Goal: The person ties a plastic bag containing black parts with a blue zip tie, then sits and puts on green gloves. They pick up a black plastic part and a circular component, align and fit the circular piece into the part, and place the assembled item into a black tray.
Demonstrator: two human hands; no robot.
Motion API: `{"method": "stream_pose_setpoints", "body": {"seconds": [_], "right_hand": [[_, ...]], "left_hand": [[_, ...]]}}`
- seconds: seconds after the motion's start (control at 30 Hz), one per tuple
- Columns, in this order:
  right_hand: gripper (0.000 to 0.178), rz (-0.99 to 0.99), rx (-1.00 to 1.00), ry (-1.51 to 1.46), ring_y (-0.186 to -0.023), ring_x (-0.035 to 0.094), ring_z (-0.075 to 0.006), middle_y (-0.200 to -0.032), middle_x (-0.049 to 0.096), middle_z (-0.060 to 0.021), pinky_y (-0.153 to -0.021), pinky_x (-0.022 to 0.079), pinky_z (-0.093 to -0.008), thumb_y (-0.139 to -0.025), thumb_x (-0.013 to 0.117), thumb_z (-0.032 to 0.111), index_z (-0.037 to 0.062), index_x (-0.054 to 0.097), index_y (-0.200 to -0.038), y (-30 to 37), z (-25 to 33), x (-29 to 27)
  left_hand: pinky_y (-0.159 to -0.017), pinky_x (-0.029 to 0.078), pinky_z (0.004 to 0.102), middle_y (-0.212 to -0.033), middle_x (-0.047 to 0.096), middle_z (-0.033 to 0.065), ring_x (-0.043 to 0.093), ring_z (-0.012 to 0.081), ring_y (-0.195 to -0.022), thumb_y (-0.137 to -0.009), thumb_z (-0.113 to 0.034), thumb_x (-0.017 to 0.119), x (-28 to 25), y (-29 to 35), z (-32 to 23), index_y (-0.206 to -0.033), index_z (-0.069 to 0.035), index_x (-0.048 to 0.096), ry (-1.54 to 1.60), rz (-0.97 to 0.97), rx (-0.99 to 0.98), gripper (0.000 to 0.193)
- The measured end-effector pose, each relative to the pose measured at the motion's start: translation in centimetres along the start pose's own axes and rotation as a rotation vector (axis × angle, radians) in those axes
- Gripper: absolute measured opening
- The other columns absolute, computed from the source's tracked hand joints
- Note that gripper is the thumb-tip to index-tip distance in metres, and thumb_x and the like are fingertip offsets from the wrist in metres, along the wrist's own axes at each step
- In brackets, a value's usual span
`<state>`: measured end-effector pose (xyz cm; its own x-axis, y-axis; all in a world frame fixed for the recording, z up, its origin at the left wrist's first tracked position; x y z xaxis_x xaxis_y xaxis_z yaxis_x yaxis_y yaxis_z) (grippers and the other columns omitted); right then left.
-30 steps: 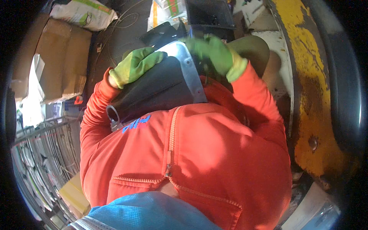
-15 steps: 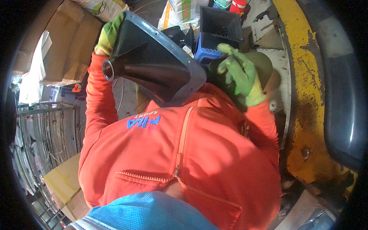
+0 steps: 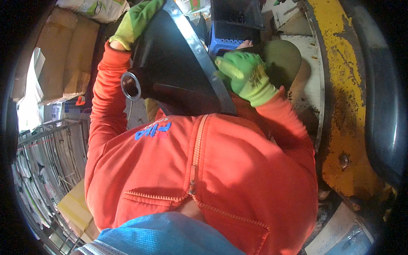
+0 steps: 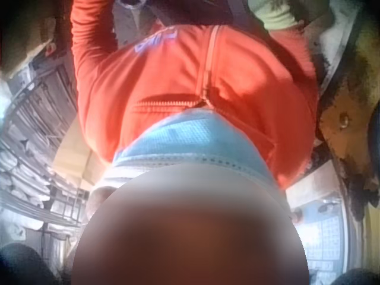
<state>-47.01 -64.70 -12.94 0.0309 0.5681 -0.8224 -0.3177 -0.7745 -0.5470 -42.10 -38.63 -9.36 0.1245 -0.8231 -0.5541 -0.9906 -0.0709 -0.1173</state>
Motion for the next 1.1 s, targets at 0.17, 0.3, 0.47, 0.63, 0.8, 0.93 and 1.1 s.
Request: {"method": "stream_pose_setpoints", "body": {"seconds": [0.17,0.3,0.47,0.63,0.8,0.93,1.1], "right_hand": [[0.017,-0.133,-0.024,0.097,-0.063,0.059,-0.0248,-0.074,0.058,-0.0033,-0.055,0.046,-0.0357,-0.078,0.065,0.028,0.0116,0.062,-0.084,-4.8,-2.7,0.8],[0.01,-0.184,-0.03,0.087,-0.066,0.062,-0.0272,-0.074,0.061,-0.0063,-0.057,0.049,-0.038,-0.079,0.061,0.02,0.0116,0.064,-0.083,-7.3,-5.1,1.8],[0.021,0.017,0.219,0.175,-0.085,0.063,-0.0338,-0.092,0.064,-0.0171,-0.076,0.049,-0.0427,-0.082,0.052,0.014,0.0107,0.064,-0.099,-12.9,-13.9,5.8],[0.034,0.369,0.56,-0.058,-0.101,0.056,-0.0374,-0.106,0.06,-0.02,-0.085,0.045,-0.0422,-0.087,0.051,0.032,0.0064,0.06,-0.107,-10.5,-21.9,9.7],[0.025,-0.027,1.323,-1.016,-0.047,0.03,-0.0012,-0.059,0.039,0.0113,-0.042,0.024,-0.0189,-0.086,0.061,0.03,0.0153,0.064,-0.105,1.5,-26.9,6.3],[0.027,-0.416,1.198,-1.278,-0.047,0.035,-0.0049,-0.06,0.039,0.0069,-0.043,0.03,-0.021,-0.09,0.054,0.027,0.0091,0.064,-0.107,2.8,-28.6,4.8],[0.041,0.016,1.108,-0.878,-0.047,0.041,-0.0051,-0.062,0.042,0.0039,-0.042,0.035,-0.0205,-0.093,0.046,0.025,-0.0009,0.048,-0.124,2.3,-30.0,7.6]], "left_hand": [[-0.069,0.044,0.0297,-0.081,0.062,0.0085,0.055,0.014,-0.077,-0.094,-0.024,0.049,0.5,-1.6,0.0,-0.098,0.001,0.061,-0.11,-0.013,0.123,0.029],[-0.078,0.048,0.0348,-0.095,0.065,0.0148,0.063,0.0297,-0.087,-0.092,-0.033,0.047,0.5,-2.5,0.4,-0.108,-0.012,0.065,-0.186,-0.035,0.239,0.031],[-0.078,0.047,0.0316,-0.098,0.064,0.0179,0.063,0.0256,-0.091,-0.092,-0.022,0.047,4.2,-3.6,-1.3,-0.107,0.0,0.062,-0.267,0.122,0.421,0.03],[-0.084,0.045,0.0317,-0.105,0.064,0.0146,0.061,0.0241,-0.097,-0.093,-0.023,0.046,2.4,-6.1,3.0,-0.111,0.003,0.06,-0.074,0.189,0.144,0.035],[-0.098,0.039,0.0322,-0.12,0.058,0.0148,0.054,0.0233,-0.112,-0.09,-0.023,0.052,-14.0,-2.0,15.4,-0.12,-0.001,0.054,-0.285,-0.418,0.129,0.037],[-0.06,0.047,0.0303,-0.087,0.062,0.0034,0.057,0.0192,-0.067,-0.083,-0.036,0.064,-15.7,4.8,31.2,-0.095,-0.01,0.059,0.964,-0.94,-0.266,0.03],[-0.041,0.037,0.0265,-0.06,0.052,0.0008,0.045,0.013,-0.043,-0.081,-0.039,0.066,-6.2,11.2,41.9,-0.068,-0.013,0.054,0.859,-1.156,-0.719,0.031]]}}
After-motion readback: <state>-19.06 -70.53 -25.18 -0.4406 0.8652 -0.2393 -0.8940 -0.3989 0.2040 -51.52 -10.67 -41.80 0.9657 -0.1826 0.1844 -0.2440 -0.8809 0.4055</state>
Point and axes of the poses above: each hand's wrist, its own y-axis away from the middle knuckle, its own x-axis out of the palm, z = x × y, the point moved 6 cm from there along -y, towards the middle knuckle
